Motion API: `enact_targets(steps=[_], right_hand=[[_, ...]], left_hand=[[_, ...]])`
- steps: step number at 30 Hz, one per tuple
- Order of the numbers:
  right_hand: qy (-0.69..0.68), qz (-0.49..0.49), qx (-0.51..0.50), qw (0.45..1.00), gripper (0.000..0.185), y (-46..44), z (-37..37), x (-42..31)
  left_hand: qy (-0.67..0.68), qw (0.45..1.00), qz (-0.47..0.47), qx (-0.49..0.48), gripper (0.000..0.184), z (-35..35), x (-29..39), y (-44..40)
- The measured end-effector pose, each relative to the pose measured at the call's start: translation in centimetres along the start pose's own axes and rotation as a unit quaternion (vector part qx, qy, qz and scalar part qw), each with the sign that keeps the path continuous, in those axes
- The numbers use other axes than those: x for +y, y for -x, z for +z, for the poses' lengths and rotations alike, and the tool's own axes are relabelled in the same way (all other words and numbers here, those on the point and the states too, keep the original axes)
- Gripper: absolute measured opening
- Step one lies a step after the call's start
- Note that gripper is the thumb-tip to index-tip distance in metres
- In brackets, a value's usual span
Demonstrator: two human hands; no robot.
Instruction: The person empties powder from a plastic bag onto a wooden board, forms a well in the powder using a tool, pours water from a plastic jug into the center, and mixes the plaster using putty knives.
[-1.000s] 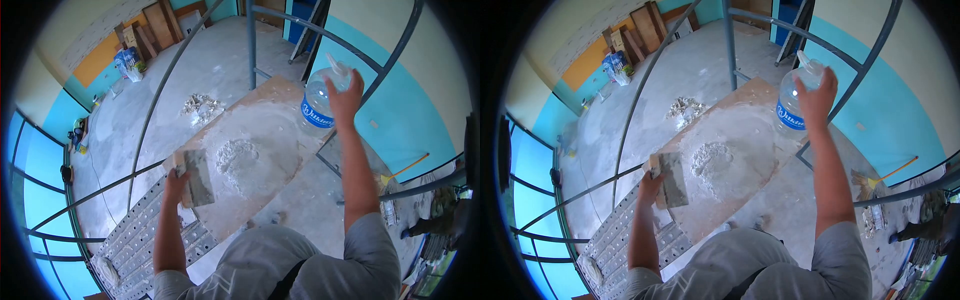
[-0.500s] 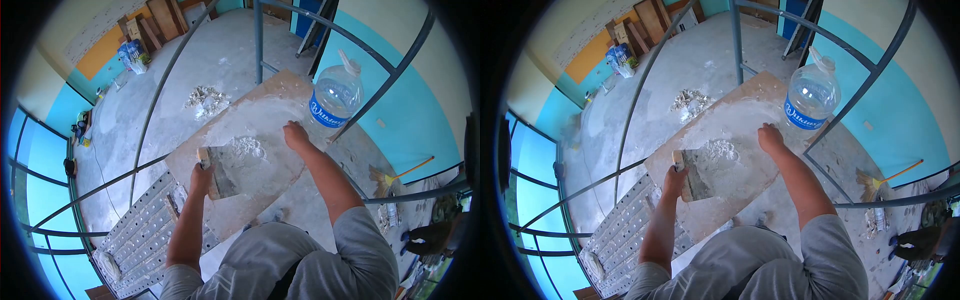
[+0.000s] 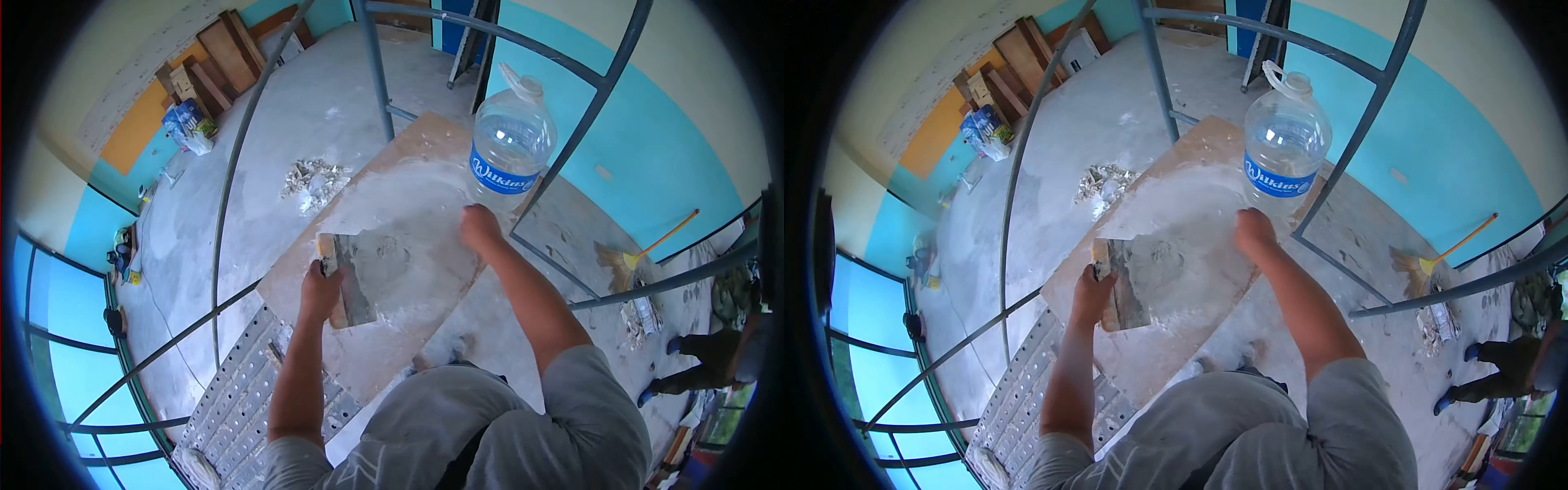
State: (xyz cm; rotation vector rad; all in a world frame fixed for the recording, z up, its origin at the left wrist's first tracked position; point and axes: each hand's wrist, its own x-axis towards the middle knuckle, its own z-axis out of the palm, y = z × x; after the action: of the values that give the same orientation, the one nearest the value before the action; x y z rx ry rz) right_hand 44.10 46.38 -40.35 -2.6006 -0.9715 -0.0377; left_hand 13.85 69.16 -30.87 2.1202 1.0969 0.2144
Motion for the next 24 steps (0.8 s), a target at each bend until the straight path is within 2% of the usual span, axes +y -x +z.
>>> enact_targets(steps=[3,5,7,10,11,14,15,18,21,24], right_hand=[[0.010,0.007,-0.008,1.000,0.012,6.1,-2.7,5.7],[0.034,0.060,-0.008,0.998,0.017,11.9,-3.2,10.3],[0.079,0.150,-0.037,0.985,0.023,18.4,-2.2,15.1],[0.134,0.256,-0.155,0.945,0.025,26.0,-1.2,18.6],[0.144,0.283,-0.189,0.929,0.025,28.1,-1.2,18.9],[0.138,0.281,-0.211,0.926,0.024,32.8,2.5,21.4],[0.084,0.291,-0.171,0.938,0.025,32.7,1.5,19.8],[0.032,0.226,-0.037,0.973,0.025,28.2,-1.0,14.2],[-0.019,0.050,0.069,0.996,0.030,21.0,-3.2,9.2],[-0.015,-0.055,0.038,0.998,0.041,13.6,-4.9,3.7]], left_hand=[[0.084,0.996,-0.022,0.023,0.046,-1.4,-2.8,2.2],[0.146,0.985,-0.088,0.010,0.043,-1.9,-5.1,4.8],[0.134,0.972,-0.194,-0.010,0.042,-0.6,-6.9,6.9],[0.387,0.904,-0.182,0.006,0.042,4.0,-10.2,6.8],[0.394,0.901,-0.180,0.030,0.042,4.7,-8.0,6.2],[0.301,0.946,-0.117,0.011,0.040,5.4,-4.1,3.2],[0.266,0.959,-0.097,-0.002,0.038,4.4,-2.5,3.2],[0.288,0.953,-0.086,-0.040,0.037,2.0,-4.7,1.8],[0.241,0.965,-0.100,-0.007,0.037,-1.2,-5.3,1.3],[0.141,0.986,-0.090,0.014,0.038,-3.1,-5.5,0.3]])
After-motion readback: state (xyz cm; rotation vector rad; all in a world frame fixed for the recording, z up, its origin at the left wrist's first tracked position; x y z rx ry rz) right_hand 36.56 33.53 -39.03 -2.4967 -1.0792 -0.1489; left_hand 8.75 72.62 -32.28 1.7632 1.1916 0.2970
